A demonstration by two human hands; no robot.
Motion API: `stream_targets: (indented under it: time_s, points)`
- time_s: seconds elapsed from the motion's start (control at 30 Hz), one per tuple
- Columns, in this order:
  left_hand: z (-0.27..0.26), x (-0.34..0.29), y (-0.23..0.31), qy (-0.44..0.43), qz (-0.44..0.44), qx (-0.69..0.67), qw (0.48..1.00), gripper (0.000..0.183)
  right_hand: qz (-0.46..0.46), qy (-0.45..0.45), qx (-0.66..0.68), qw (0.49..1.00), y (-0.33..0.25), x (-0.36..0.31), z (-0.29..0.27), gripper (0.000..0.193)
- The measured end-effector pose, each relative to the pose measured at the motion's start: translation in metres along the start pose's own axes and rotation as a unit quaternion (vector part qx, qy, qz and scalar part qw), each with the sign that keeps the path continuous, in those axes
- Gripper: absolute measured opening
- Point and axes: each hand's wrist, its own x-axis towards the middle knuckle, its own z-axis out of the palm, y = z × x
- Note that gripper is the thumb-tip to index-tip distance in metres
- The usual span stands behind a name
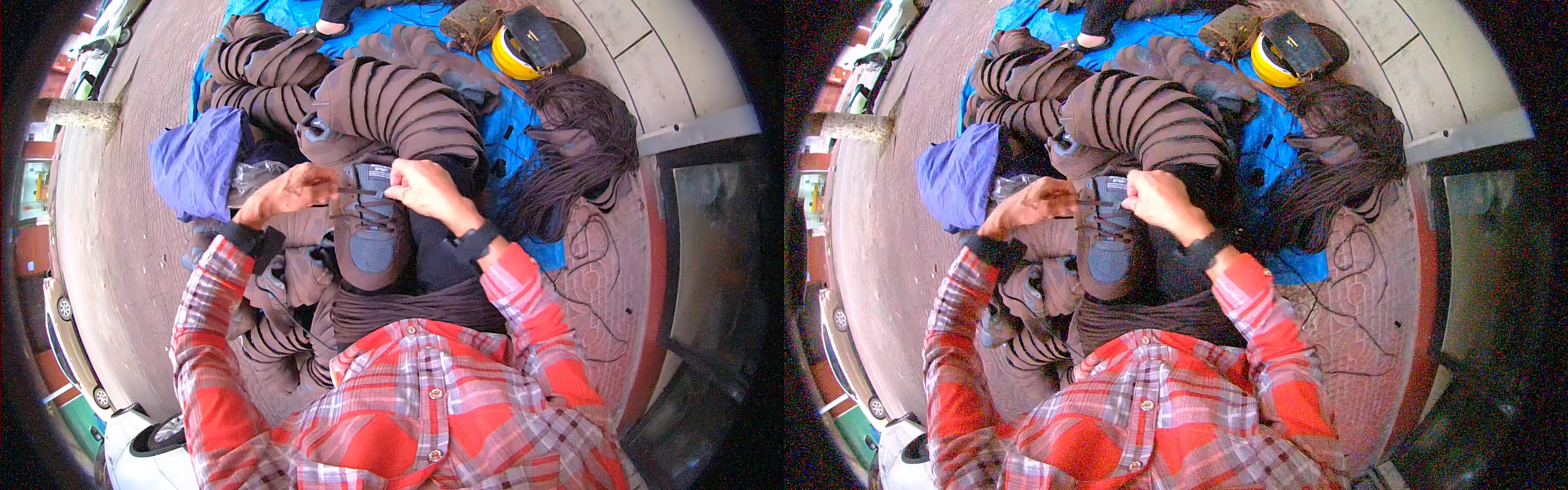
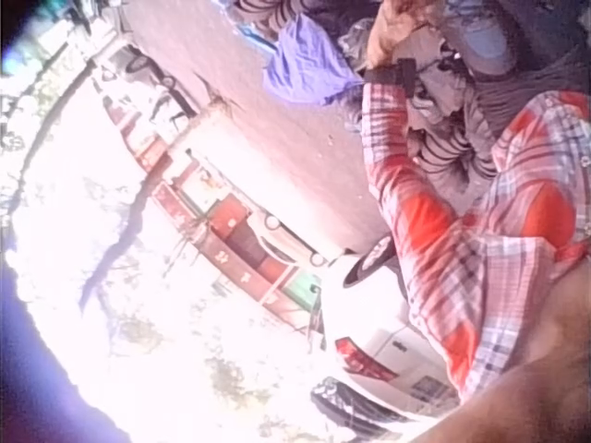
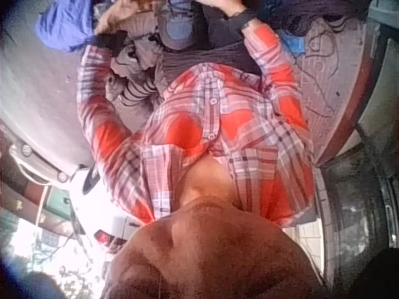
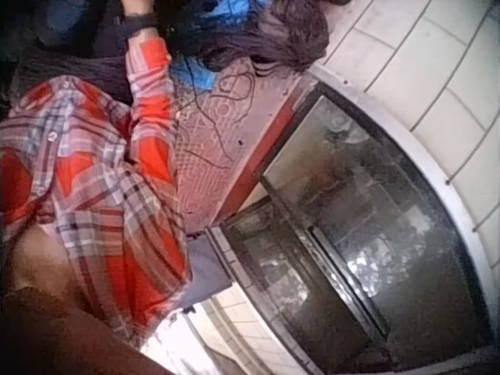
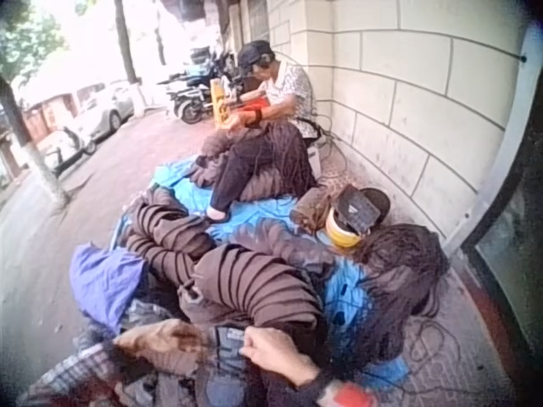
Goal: Lacing a new boot and organizing shoe components in a manufacturing or repair setting.
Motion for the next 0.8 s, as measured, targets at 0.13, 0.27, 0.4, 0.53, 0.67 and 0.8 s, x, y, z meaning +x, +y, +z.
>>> stream_targets:
  time_s: [0.13,0.27,0.4,0.53,0.67,0.8]
  points:
    - [-0.035,-0.053,-0.005,-0.003,0.020,0.180,0.983,0.014,0.193,-0.177,0.111,0.959,-0.028,0.020,-0.017,0.011]
    - [-0.068,-0.122,-0.007,0.121,-0.019,0.288,0.950,0.012,0.225,-0.179,0.256,0.923,-0.038,0.032,-0.016,0.020]
    - [-0.082,-0.182,-0.001,0.153,-0.060,0.361,0.918,0.011,0.158,-0.353,0.206,0.899,-0.053,0.053,0.008,0.025]
    - [-0.063,-0.198,-0.029,0.254,-0.042,0.594,0.762,0.012,0.142,-0.354,0.241,0.892,-0.071,0.055,0.005,0.027]
    - [-0.028,-0.146,-0.052,0.437,-0.103,0.504,0.737,0.017,0.032,-0.288,0.250,0.924,-0.124,0.033,0.028,0.024]
    - [-0.010,-0.084,-0.039,0.408,-0.010,-0.249,0.878,0.028,-0.106,-0.140,0.113,0.978,-0.157,0.007,0.063,0.021]
